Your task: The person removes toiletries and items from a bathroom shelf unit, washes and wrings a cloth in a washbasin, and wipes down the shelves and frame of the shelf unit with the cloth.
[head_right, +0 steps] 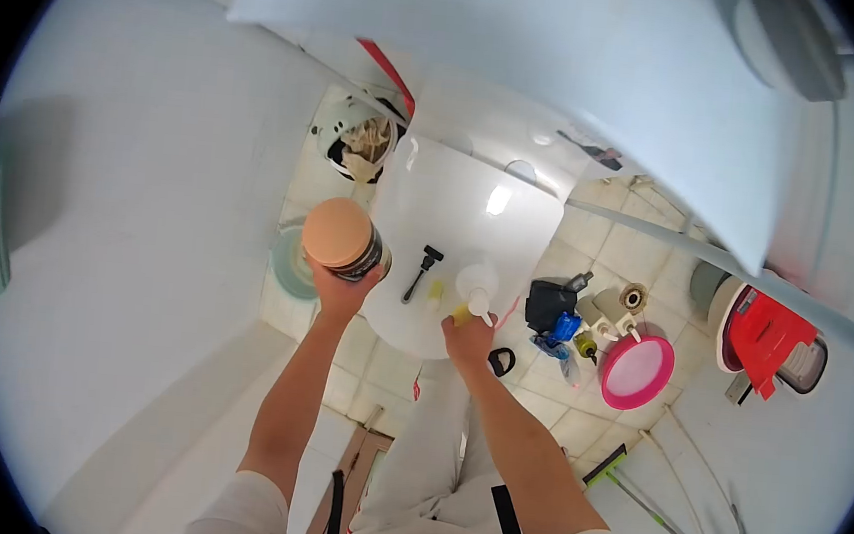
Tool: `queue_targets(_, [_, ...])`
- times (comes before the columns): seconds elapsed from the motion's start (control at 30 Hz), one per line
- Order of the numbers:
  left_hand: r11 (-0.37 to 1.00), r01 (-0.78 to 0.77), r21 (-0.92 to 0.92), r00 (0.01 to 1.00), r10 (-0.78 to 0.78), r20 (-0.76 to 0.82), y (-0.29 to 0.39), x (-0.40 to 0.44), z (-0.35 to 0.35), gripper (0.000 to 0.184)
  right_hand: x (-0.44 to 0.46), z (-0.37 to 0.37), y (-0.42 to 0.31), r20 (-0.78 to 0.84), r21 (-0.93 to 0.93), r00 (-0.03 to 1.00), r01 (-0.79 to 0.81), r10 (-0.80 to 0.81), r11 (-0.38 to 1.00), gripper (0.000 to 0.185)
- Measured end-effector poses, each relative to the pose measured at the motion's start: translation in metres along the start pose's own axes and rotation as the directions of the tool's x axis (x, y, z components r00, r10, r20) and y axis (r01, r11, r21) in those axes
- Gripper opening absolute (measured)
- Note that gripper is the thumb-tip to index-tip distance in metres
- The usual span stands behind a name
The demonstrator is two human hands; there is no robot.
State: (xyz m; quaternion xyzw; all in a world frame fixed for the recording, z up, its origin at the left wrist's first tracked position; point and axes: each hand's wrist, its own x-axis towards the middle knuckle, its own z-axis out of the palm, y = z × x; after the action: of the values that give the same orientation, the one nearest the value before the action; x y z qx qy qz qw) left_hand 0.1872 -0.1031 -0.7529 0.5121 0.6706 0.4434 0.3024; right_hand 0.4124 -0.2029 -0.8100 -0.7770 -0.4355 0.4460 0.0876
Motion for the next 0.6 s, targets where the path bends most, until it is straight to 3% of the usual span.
queue_targets(0.17, [0.997, 0.047, 0.054, 0.999, -0.047, 0.000, -0.054, -0.025, 0.030, 0.104, 0.019, 0.027, 0.012, -0.109, -0.107, 0.994, 0.001, -0.013, 0.994, 0.054])
queue_targets(0.3, [0.987, -0.035, 0.155, 0.998, 0.027, 0.054, -0.077, -0.043, 0.039, 0.110, 0.012, 0.011, -0.004, 0.004, -0.020, 0.999, -0.054, 0.055, 0.998, 0.062])
queue_targets(0.33, [0.938, -0.131, 0.320, 0.989, 0.103, 0.105, -0.077, -0.047, 0.039, 0.109, 0.007, 0.010, 0.001, -0.015, -0.062, 0.999, 0.041, -0.042, 0.997, 0.061])
queue_targets(0.4, [0.999, -0.029, 0.039, 0.996, 0.025, 0.089, -0.097, -0.061, 0.040, 0.103, -0.005, 0.011, 0.025, -0.074, -0.171, 0.963, 0.243, -0.258, 0.955, 0.059])
queue_targets(0.43, [0.994, 0.011, -0.113, 0.996, -0.001, 0.092, -0.101, -0.065, 0.041, 0.100, -0.013, 0.007, 0.034, -0.084, -0.200, 0.953, 0.269, -0.290, 0.942, 0.061])
queue_targets(0.53, [0.999, 0.041, 0.004, 0.993, -0.042, 0.112, -0.064, -0.068, 0.028, 0.085, -0.052, -0.026, 0.047, 0.011, -0.043, 0.957, 0.291, -0.291, 0.956, 0.061])
queue_targets(0.6, [0.981, 0.148, 0.121, 0.975, -0.165, 0.146, -0.083, -0.084, 0.025, 0.078, -0.081, -0.073, 0.018, 0.065, -0.003, 0.896, 0.440, -0.439, 0.898, 0.059])
